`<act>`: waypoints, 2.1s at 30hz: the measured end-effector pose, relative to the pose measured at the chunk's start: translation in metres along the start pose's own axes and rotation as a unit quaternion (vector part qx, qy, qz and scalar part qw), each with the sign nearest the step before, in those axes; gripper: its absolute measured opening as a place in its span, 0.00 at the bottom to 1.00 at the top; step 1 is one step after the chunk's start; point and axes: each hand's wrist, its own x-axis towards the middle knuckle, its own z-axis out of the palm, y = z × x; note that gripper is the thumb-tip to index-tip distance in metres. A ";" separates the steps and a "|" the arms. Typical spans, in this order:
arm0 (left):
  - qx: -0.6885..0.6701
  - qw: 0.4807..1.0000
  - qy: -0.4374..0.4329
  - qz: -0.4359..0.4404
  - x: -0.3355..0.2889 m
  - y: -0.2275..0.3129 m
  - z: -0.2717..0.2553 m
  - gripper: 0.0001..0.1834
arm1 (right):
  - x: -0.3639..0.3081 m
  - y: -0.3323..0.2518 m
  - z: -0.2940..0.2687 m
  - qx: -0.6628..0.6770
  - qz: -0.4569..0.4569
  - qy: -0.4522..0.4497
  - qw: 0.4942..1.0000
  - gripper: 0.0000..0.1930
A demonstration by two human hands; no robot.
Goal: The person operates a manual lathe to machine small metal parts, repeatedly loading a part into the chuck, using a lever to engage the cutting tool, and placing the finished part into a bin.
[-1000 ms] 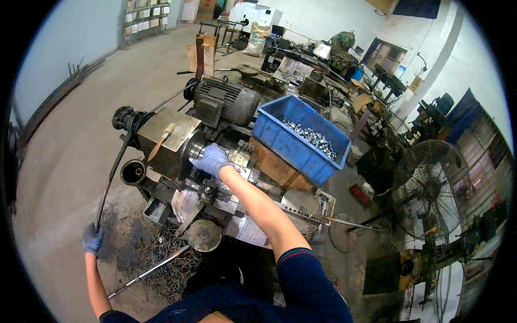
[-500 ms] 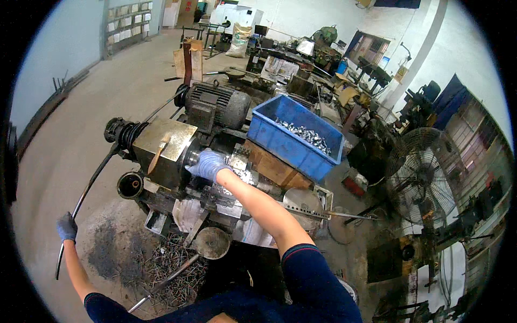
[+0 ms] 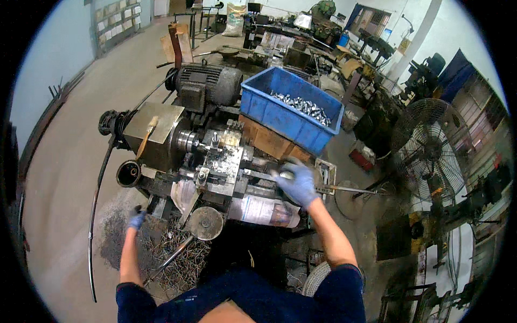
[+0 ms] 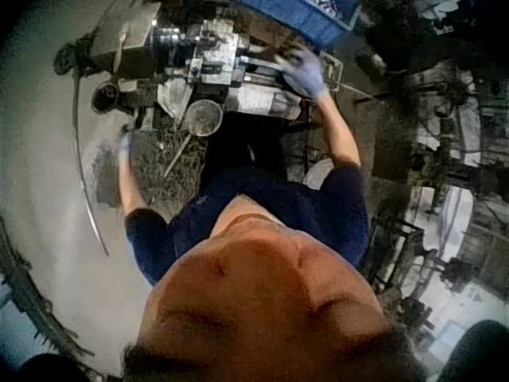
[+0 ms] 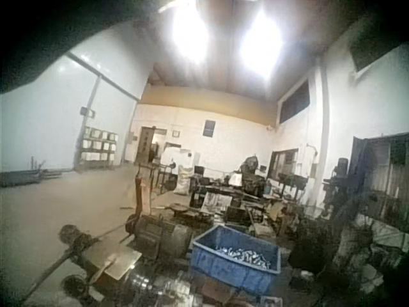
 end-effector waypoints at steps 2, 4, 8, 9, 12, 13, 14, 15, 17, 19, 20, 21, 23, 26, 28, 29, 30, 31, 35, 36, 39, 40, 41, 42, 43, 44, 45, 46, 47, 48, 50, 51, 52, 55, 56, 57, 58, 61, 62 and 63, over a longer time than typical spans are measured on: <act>0.140 0.988 -0.011 0.069 0.008 0.013 0.033 0.19 | -0.037 0.039 -0.021 0.001 0.028 0.025 0.999 0.15; 0.327 0.936 0.005 0.130 0.008 0.010 0.031 0.18 | -0.064 0.052 -0.035 -0.007 0.109 0.004 0.994 0.12; 0.436 0.891 -0.095 0.082 0.039 0.088 -0.008 0.13 | -0.111 0.108 -0.054 -0.040 0.160 0.031 0.986 0.12; 0.432 0.892 -0.089 0.097 0.031 0.112 -0.009 0.12 | -0.117 0.120 -0.059 -0.036 0.189 0.041 0.981 0.13; 0.390 0.912 -0.100 0.076 0.008 0.123 -0.013 0.13 | -0.122 0.186 -0.056 -0.041 0.236 0.060 0.969 0.11; 0.359 0.922 -0.110 0.093 0.000 0.118 -0.020 0.14 | -0.123 0.213 -0.058 -0.059 0.233 0.045 0.970 0.13; 0.327 0.932 -0.117 0.104 -0.013 0.107 -0.031 0.15 | -0.113 0.215 -0.060 -0.137 0.223 0.016 0.965 0.18; 0.294 0.940 -0.123 0.117 -0.026 0.097 -0.041 0.16 | -0.104 0.213 -0.065 -0.216 0.210 -0.009 0.953 0.23; 0.229 0.956 -0.169 0.073 -0.050 0.083 -0.052 0.19 | -0.101 0.245 -0.074 -0.279 0.242 -0.083 0.926 0.31; 0.231 0.953 -0.187 0.061 -0.081 0.098 -0.070 0.20 | -0.094 0.257 -0.078 -0.333 0.266 -0.147 0.892 0.35; 0.258 0.940 -0.213 0.074 -0.094 0.124 -0.077 0.21 | -0.098 0.279 -0.078 -0.356 0.315 -0.186 0.860 0.38; 0.247 0.943 -0.215 0.060 -0.115 0.141 -0.085 0.21 | -0.098 0.289 -0.078 -0.367 0.319 -0.180 0.855 0.38; 0.229 0.947 -0.221 0.034 -0.151 0.172 -0.091 0.21 | -0.101 0.298 -0.076 -0.386 0.332 -0.170 0.843 0.38; 0.123 0.948 -0.283 0.079 -0.190 0.196 -0.086 0.20 | -0.106 0.297 -0.085 -0.391 0.379 -0.171 0.821 0.33; 0.098 0.928 -0.333 0.135 -0.207 0.216 -0.078 0.21 | -0.119 0.294 -0.089 -0.373 0.387 -0.153 0.829 0.30; 0.107 0.915 -0.369 0.122 -0.217 0.238 -0.073 0.21 | -0.130 0.295 -0.090 -0.374 0.381 -0.143 0.833 0.28; 0.140 0.919 -0.348 0.121 -0.223 0.243 -0.064 0.21 | -0.142 0.294 -0.092 -0.375 0.375 -0.132 0.837 0.27; 0.172 0.923 -0.324 0.119 -0.230 0.244 -0.054 0.21 | -0.150 0.289 -0.089 -0.369 0.383 -0.129 0.837 0.27; 0.313 0.908 -0.243 0.133 -0.227 0.229 -0.030 0.19 | -0.207 0.270 -0.077 -0.360 0.385 -0.092 0.845 0.23; 0.313 0.912 -0.226 0.137 -0.227 0.224 -0.028 0.16 | -0.216 0.252 -0.072 -0.346 0.391 -0.074 0.849 0.23; 0.304 0.917 -0.222 0.133 -0.219 0.193 -0.024 0.14 | -0.244 0.229 -0.053 -0.379 0.390 -0.028 0.839 0.24; 0.277 0.925 -0.223 0.132 -0.217 0.194 -0.024 0.14 | -0.242 0.212 -0.056 -0.332 0.433 -0.060 0.836 0.25; 0.272 0.926 -0.222 0.138 -0.217 0.197 -0.025 0.14 | -0.240 0.202 -0.054 -0.329 0.446 -0.068 0.830 0.25; 0.265 0.927 -0.222 0.144 -0.217 0.201 -0.025 0.14 | -0.240 0.194 -0.053 -0.327 0.458 -0.075 0.823 0.25; 0.259 0.928 -0.221 0.149 -0.218 0.202 -0.025 0.14 | -0.242 0.190 -0.053 -0.325 0.471 -0.083 0.816 0.25; 0.256 0.931 -0.214 0.150 -0.217 0.200 -0.025 0.14 | -0.245 0.192 -0.054 -0.298 0.461 -0.079 0.832 0.25; 0.252 0.933 -0.208 0.150 -0.216 0.198 -0.023 0.14 | -0.248 0.192 -0.053 -0.300 0.464 -0.078 0.830 0.25; 0.248 0.935 -0.202 0.150 -0.216 0.197 -0.022 0.14 | -0.248 0.194 -0.052 -0.303 0.467 -0.077 0.827 0.25; 0.257 0.931 -0.203 0.159 -0.216 0.196 -0.022 0.14 | -0.249 0.195 -0.051 -0.305 0.469 -0.077 0.825 0.25; 0.265 0.928 -0.203 0.165 -0.217 0.203 -0.025 0.14 | -0.248 0.195 -0.051 -0.307 0.467 -0.074 0.826 0.25; 0.288 0.921 -0.197 0.173 -0.212 0.182 -0.019 0.13 | -0.250 0.193 -0.049 -0.311 0.462 -0.069 0.828 0.25; 0.280 0.924 -0.202 0.163 -0.214 0.192 -0.020 0.13 | -0.252 0.195 -0.049 -0.304 0.458 -0.063 0.833 0.25; 0.273 0.927 -0.208 0.152 -0.218 0.209 -0.024 0.13 | -0.257 0.198 -0.048 -0.296 0.454 -0.058 0.838 0.25; 0.251 0.935 -0.206 0.144 -0.222 0.218 -0.027 0.13 | -0.254 0.210 -0.043 -0.318 0.435 -0.034 0.842 0.24; 0.243 0.938 -0.202 0.145 -0.223 0.216 -0.029 0.13 | -0.252 0.213 -0.042 -0.333 0.427 -0.024 0.840 0.23; 0.256 0.935 -0.214 0.125 -0.225 0.215 -0.030 0.13 | -0.249 0.216 -0.039 -0.346 0.418 -0.016 0.840 0.23; 0.267 0.930 -0.226 0.109 -0.223 0.213 -0.029 0.14 | -0.248 0.227 -0.046 -0.336 0.376 0.009 0.863 0.22; 0.284 0.919 -0.240 0.129 -0.214 0.193 -0.025 0.14 | -0.223 0.288 -0.061 -0.415 0.343 -0.073 0.840 0.25; 0.287 0.916 -0.242 0.145 -0.214 0.187 -0.024 0.14 | -0.203 0.289 -0.067 -0.439 0.299 -0.030 0.847 0.20; 0.288 0.917 -0.242 0.135 -0.218 0.192 -0.024 0.14 | -0.171 0.283 -0.072 -0.448 0.345 -0.052 0.823 0.24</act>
